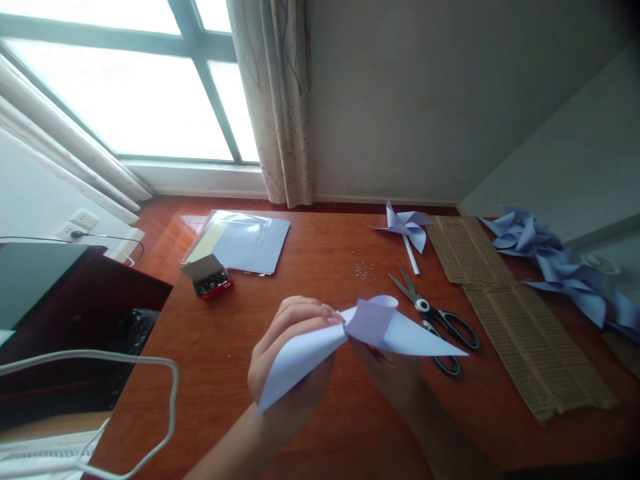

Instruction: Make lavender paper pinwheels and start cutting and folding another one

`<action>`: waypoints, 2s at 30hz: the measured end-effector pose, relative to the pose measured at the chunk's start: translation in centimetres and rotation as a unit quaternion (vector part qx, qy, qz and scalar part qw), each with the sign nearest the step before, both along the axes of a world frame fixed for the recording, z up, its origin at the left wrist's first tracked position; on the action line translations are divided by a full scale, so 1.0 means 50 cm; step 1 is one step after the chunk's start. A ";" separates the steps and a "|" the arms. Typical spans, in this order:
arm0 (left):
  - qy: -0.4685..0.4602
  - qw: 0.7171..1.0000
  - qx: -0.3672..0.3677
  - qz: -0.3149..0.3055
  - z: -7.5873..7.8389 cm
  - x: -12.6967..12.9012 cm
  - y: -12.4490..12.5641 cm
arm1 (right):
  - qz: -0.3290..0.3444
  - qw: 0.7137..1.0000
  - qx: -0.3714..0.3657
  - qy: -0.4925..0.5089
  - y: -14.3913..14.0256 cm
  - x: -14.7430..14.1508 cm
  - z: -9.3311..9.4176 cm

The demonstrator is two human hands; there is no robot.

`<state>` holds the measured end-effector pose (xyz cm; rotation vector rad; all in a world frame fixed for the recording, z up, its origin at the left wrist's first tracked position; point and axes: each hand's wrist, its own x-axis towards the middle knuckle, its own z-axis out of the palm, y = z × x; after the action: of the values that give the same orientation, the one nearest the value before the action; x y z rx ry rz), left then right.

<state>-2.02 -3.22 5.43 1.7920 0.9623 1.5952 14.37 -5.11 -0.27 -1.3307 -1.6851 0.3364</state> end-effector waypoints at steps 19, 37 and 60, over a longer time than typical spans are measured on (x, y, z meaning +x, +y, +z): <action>-0.051 0.989 -0.128 0.045 -0.057 -0.007 -0.009 | -0.017 0.986 0.153 -0.056 0.013 -0.013 0.038; 0.073 0.995 0.059 0.029 -0.024 0.018 -0.003 | -0.007 0.986 0.163 0.043 -0.013 -0.024 0.081; 0.068 0.996 0.051 0.013 -0.018 0.018 -0.005 | -0.008 0.986 0.143 0.081 -0.017 -0.023 0.078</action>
<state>-1.11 -3.45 4.51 1.9883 0.9853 1.5803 13.24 -5.98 3.65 -1.0756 -1.5208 0.1790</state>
